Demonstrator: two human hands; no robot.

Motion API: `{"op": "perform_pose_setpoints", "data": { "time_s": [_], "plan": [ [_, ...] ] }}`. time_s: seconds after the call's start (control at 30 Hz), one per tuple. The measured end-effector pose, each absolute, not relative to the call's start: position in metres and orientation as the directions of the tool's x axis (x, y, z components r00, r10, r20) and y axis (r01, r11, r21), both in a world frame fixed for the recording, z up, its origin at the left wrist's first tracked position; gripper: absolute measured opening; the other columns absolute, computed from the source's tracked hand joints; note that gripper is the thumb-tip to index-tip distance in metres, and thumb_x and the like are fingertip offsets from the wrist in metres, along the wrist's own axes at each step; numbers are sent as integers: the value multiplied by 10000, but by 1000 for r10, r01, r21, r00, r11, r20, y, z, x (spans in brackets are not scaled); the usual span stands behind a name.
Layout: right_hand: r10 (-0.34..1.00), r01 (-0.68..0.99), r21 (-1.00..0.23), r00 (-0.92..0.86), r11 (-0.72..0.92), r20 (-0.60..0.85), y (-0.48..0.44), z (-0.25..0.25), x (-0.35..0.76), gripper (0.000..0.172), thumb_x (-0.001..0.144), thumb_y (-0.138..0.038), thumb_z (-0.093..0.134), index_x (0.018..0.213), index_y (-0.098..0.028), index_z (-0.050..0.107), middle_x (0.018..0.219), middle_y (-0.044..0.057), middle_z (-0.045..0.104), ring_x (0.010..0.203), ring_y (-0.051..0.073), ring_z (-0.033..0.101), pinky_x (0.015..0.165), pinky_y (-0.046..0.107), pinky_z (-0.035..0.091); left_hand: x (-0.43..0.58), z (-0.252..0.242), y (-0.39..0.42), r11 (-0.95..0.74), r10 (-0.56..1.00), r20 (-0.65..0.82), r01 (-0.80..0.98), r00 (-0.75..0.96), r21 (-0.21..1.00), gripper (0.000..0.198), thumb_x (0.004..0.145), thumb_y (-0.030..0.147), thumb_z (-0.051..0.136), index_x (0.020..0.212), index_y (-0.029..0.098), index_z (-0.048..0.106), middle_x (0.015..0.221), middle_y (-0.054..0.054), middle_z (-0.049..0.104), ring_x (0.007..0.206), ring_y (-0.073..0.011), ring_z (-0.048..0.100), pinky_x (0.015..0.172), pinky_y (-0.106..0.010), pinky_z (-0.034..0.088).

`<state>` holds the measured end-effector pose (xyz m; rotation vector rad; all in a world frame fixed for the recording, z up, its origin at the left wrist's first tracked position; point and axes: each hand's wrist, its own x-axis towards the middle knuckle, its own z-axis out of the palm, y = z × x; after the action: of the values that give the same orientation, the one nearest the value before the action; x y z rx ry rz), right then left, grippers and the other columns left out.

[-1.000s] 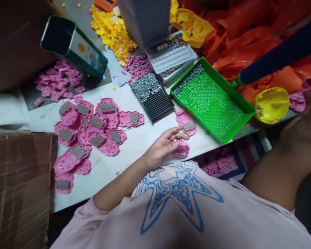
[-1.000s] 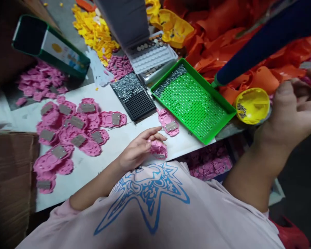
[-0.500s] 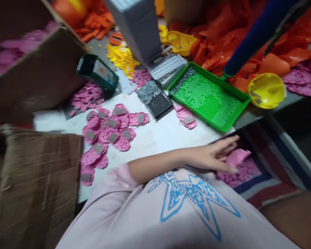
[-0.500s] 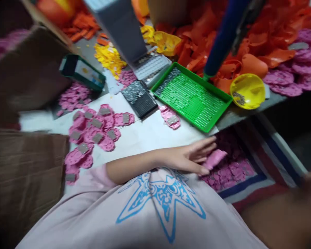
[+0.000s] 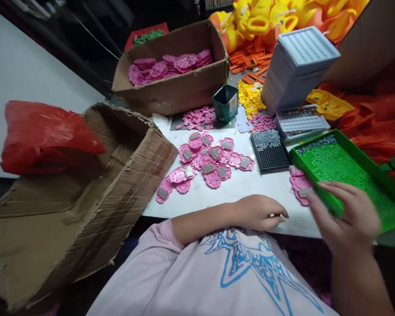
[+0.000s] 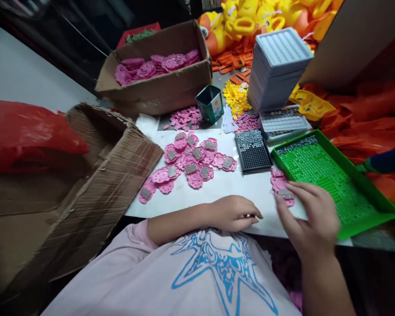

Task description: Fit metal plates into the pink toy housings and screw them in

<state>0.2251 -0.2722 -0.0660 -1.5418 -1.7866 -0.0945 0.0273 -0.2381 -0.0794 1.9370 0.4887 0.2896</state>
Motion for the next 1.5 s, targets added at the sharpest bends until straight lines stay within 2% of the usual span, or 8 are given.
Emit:
{"op": "perform_pose_setpoints", "data": {
  "time_s": [0.2,0.33,0.6,0.9,1.03,1.1,1.33,1.5],
  "plan": [
    [869,871,-146,-428,470,248,-193,-84,153,411,800,-424,590,1146,-204,615,1251,104,597,1230,332,405,1010,509,314,-6,-104,-224,156,331,-202,158,922,975,179,802,225,600,963,193,672,852,-22,681,765,-147,623,720,-256,480],
    [878,879,-54,-467,474,100,-175,-94,131,340,834,-398,546,1119,-223,609,1207,82,634,1278,354,355,1067,591,129,-3,-131,-217,647,297,-281,24,912,762,423,669,451,762,950,154,655,792,-31,669,652,-128,625,643,-269,494],
    [875,878,-2,-476,478,93,-183,-60,157,315,817,-353,561,1105,-230,601,1070,66,671,1091,301,503,1040,547,236,11,-147,-221,852,437,-376,-243,817,463,239,711,290,710,818,111,594,672,-64,658,597,-172,660,655,-322,500],
    [690,669,-454,-708,588,-149,-168,-7,177,543,767,-427,632,1286,-312,523,1267,89,564,1241,264,477,911,354,487,-6,-146,-203,945,316,-92,-305,944,116,916,670,873,325,1054,90,604,711,-123,654,624,-283,664,502,-316,457],
    [506,548,-631,-819,550,-271,-121,4,139,731,704,-507,690,1359,-278,461,1337,104,524,1248,254,497,961,334,481,-4,-155,-204,959,249,-19,-244,968,144,929,743,836,200,1195,99,540,852,-137,656,604,-243,649,476,-298,434],
    [589,544,-639,-790,544,-171,-90,-1,111,564,803,-471,594,1311,-243,505,1295,96,563,1189,215,543,996,330,455,2,-159,-205,965,224,23,-225,974,135,840,787,773,253,1270,129,497,987,-158,649,665,-250,662,517,-312,449],
    [818,862,-15,-487,507,-308,-20,-45,46,349,843,-216,449,1126,-215,654,1140,106,661,991,222,627,825,326,480,20,-174,-210,962,257,101,-264,961,64,702,835,639,346,1228,101,566,1127,-226,619,886,-323,655,820,-478,438],
    [854,907,152,-299,393,-427,-3,-51,95,269,732,-219,575,949,-194,734,911,114,717,781,214,635,669,295,431,19,-170,-209,955,285,82,-290,955,54,641,852,624,337,1173,129,587,1096,-187,639,820,-299,667,822,-486,435]
  ]
}}
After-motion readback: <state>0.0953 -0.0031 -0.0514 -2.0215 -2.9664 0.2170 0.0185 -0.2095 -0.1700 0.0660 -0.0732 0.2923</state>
